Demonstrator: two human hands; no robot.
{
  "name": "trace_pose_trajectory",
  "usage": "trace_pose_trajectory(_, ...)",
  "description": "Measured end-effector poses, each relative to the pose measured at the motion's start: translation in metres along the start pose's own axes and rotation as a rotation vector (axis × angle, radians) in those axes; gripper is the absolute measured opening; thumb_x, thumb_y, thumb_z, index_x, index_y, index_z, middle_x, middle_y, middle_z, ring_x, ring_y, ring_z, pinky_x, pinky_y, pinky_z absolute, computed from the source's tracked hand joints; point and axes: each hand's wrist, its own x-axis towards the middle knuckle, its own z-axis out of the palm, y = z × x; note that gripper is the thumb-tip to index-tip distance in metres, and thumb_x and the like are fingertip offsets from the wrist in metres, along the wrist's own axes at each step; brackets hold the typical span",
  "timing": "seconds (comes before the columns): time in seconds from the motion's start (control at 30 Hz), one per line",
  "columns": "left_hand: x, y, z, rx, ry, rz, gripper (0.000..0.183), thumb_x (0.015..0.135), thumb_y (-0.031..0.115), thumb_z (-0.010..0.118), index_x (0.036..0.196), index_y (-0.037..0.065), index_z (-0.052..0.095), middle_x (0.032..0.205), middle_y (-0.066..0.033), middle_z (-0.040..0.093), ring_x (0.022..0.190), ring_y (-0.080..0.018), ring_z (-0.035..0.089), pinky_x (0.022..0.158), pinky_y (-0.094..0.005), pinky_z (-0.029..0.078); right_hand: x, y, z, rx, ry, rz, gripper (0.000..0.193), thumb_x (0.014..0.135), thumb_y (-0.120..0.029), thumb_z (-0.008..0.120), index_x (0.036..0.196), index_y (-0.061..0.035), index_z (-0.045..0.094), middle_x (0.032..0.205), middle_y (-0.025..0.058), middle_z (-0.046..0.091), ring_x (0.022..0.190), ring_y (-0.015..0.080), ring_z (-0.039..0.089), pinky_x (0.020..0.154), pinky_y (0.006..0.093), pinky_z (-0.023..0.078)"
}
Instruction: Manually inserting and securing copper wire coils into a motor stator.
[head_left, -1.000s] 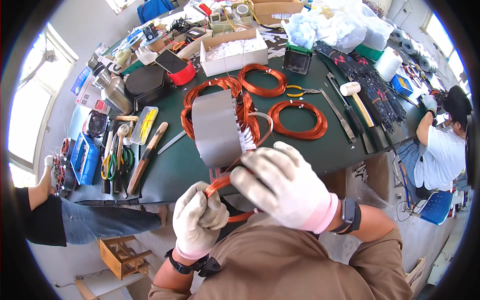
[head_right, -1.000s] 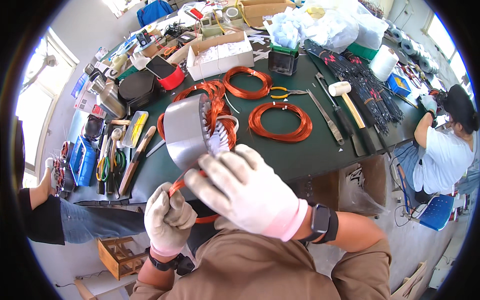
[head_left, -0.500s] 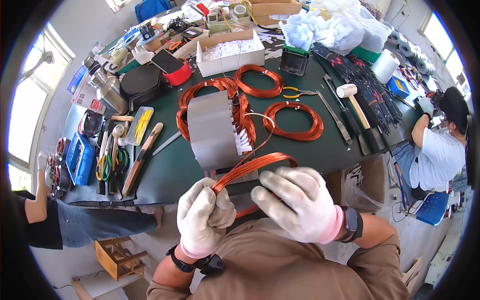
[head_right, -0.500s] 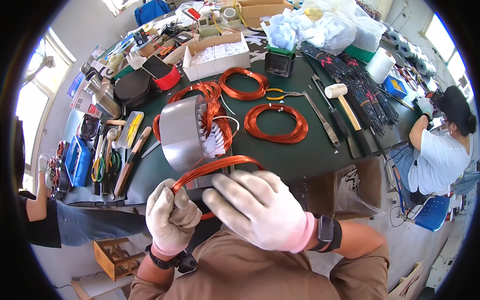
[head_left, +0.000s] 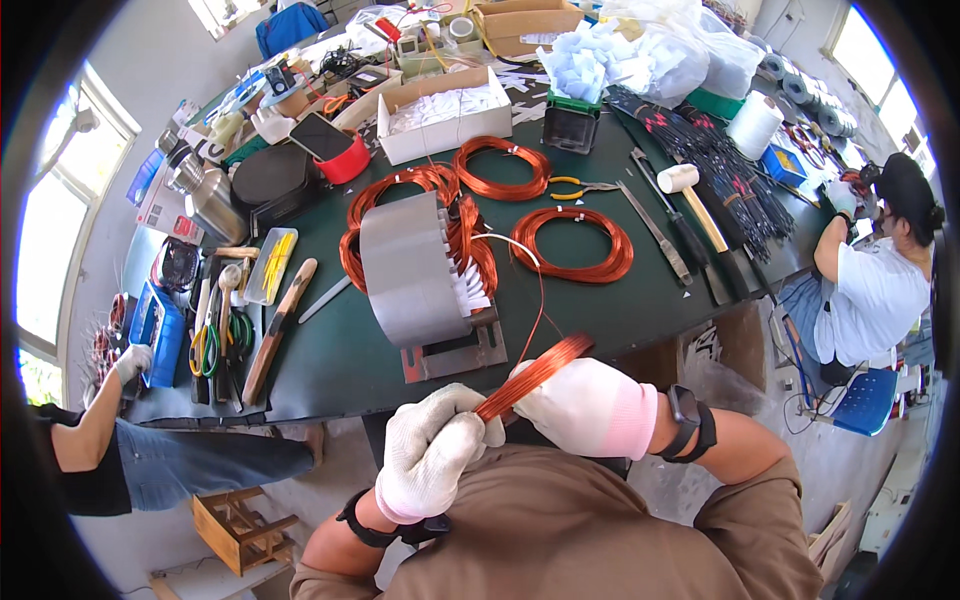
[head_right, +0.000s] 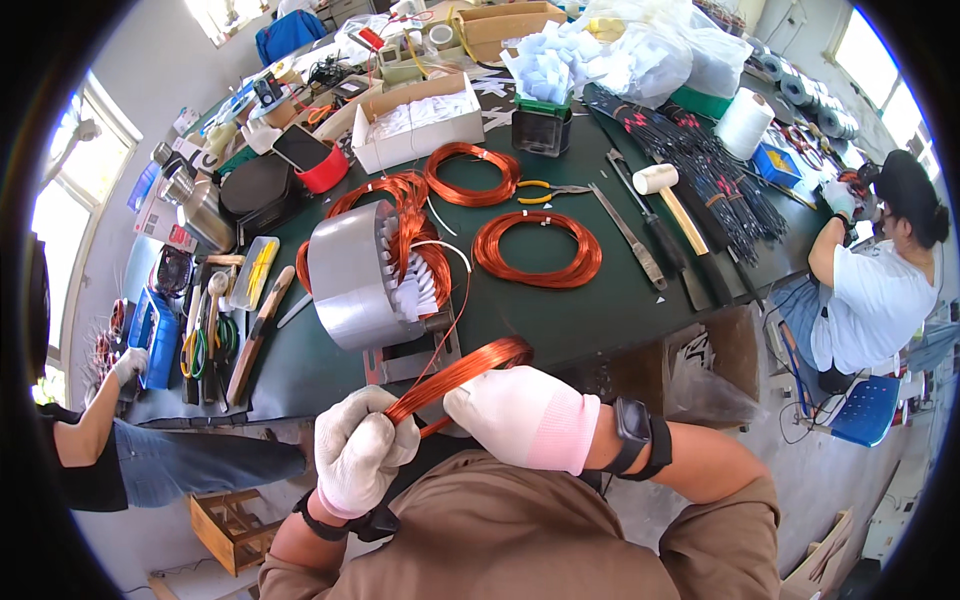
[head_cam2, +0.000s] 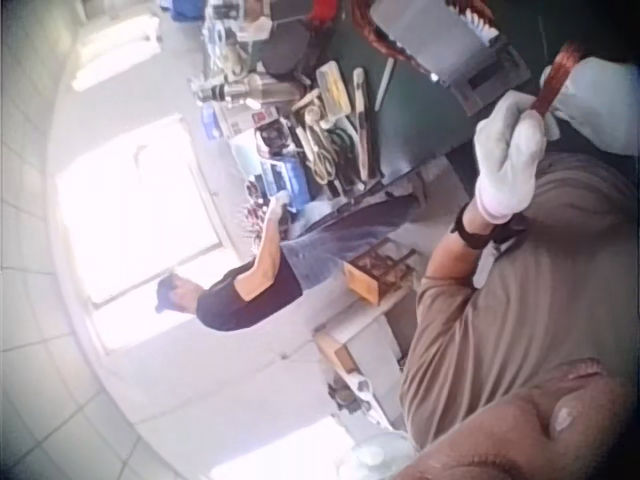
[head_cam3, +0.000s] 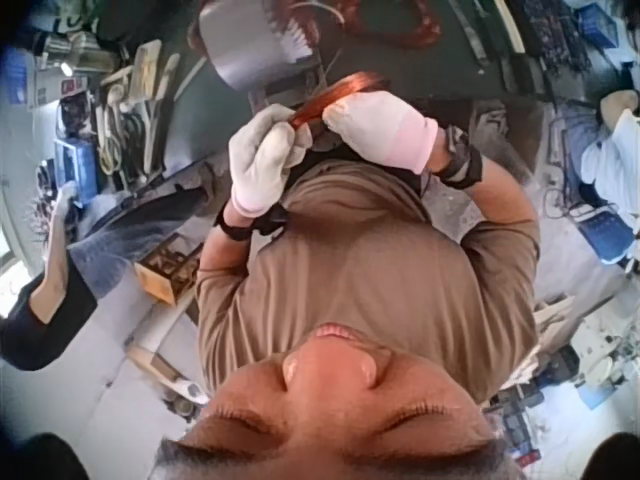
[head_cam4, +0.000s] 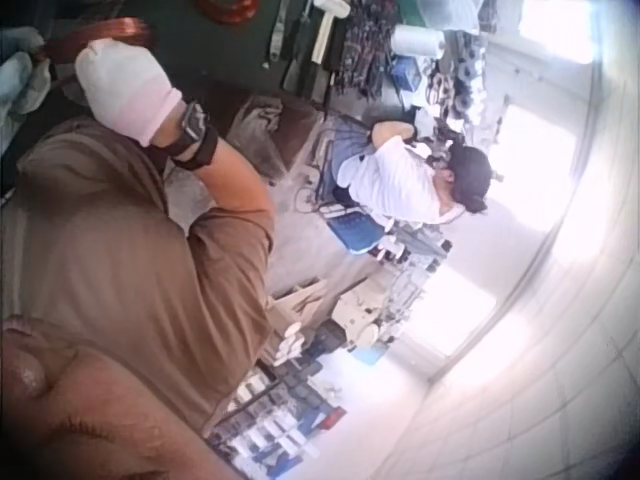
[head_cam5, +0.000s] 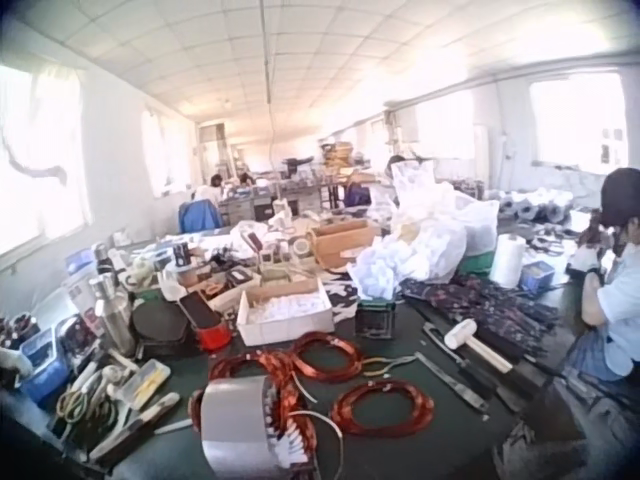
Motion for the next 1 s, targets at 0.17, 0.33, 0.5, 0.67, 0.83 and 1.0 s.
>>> trace_pose_trajectory(0.17, 0.003, 0.005, 0.015, 0.268, -0.047, 0.173, 0.017, 0.094, 0.002, 0.052, 0.095, -0.005, 0.067, 0.074, -0.008, 0.071, 0.06, -0.013, 0.062, 0.059, -0.0279, 0.051, -0.001, 0.009, 0.03, -0.019, 0.199, -0.061, 0.022, 0.081, -0.003, 0.063, 0.103, -0.0016, 0.066, 0.1, 0.0131, 0.062, 0.092, 0.0314, 0.064, 0.08, 0.0373, 0.054)
trace_pose_trajectory(0.33, 0.002, -0.003, 0.029, 0.622, -0.126, 0.552, 0.004, 0.088, -0.002, 0.06, 0.089, -0.001, 0.063, 0.077, -0.0097, 0.071, 0.055, -0.0232, 0.063, 0.055, -0.0343, 0.053, -0.004, 0.025, 0.06, 0.172, 0.587, 0.038, 0.023, 0.078, 0.001, 0.068, 0.101, -0.0026, 0.065, 0.101, 0.0125, 0.063, 0.093, 0.0326, 0.064, 0.082, 0.0418, 0.054)
trace_pose_trajectory(0.5, -0.001, -0.03, 0.003, 0.248, 0.247, 0.176, 0.012, 0.105, 0.012, 0.06, 0.108, 0.0, 0.057, 0.079, -0.0037, 0.05, 0.05, -0.012, 0.037, 0.047, -0.0307, 0.033, -0.056, -0.002, 0.025, 0.244, 0.637, 0.173, 0.014, 0.087, 0.001, 0.071, 0.1, -0.0033, 0.069, 0.094, 0.0142, 0.069, 0.085, 0.0341, 0.069, 0.072, 0.0408, 0.058)
trace_pose_trajectory(0.67, 0.014, -0.019, -0.001, -0.441, 0.308, 0.081, 0.028, 0.112, 0.026, 0.049, 0.099, 0.002, 0.05, 0.067, 0.0036, 0.036, 0.045, -0.0037, 0.026, 0.042, -0.024, 0.024, -0.173, 0.074, 0.017, 0.476, 1.03, 0.922, 0.009, 0.096, -0.003, 0.062, 0.096, 0.0023, 0.069, 0.079, 0.0075, 0.069, 0.065, 0.0106, 0.064, 0.06, 0.0306, 0.052)
trace_pose_trajectory(0.83, 0.015, -0.022, -0.01, -0.482, 0.214, 0.122, 0.026, 0.114, 0.023, 0.045, 0.111, -0.001, 0.053, 0.061, 0.0055, 0.032, 0.044, -0.0029, 0.022, 0.041, -0.0237, 0.021, -0.336, 0.185, 0.036, -0.158, 1.012, 1.275, 0.018, 0.095, -0.017, 0.068, 0.092, 0.0009, 0.072, 0.084, 0.0207, 0.072, 0.078, 0.0364, 0.07, 0.074, 0.0415, 0.054)
trace_pose_trajectory(1.0, 0.017, -0.018, -0.002, -0.453, 0.193, 0.124, 0.027, 0.115, 0.025, 0.045, 0.107, 0.0, 0.052, 0.059, 0.0061, 0.03, 0.044, -0.0028, 0.022, 0.041, -0.0235, 0.02, -0.378, 0.208, 0.036, -0.403, 0.998, 1.334, 0.023, 0.092, -0.022, 0.073, 0.095, 0.0006, 0.074, 0.089, 0.0231, 0.073, 0.086, 0.0377, 0.071, 0.081, 0.0446, 0.053)
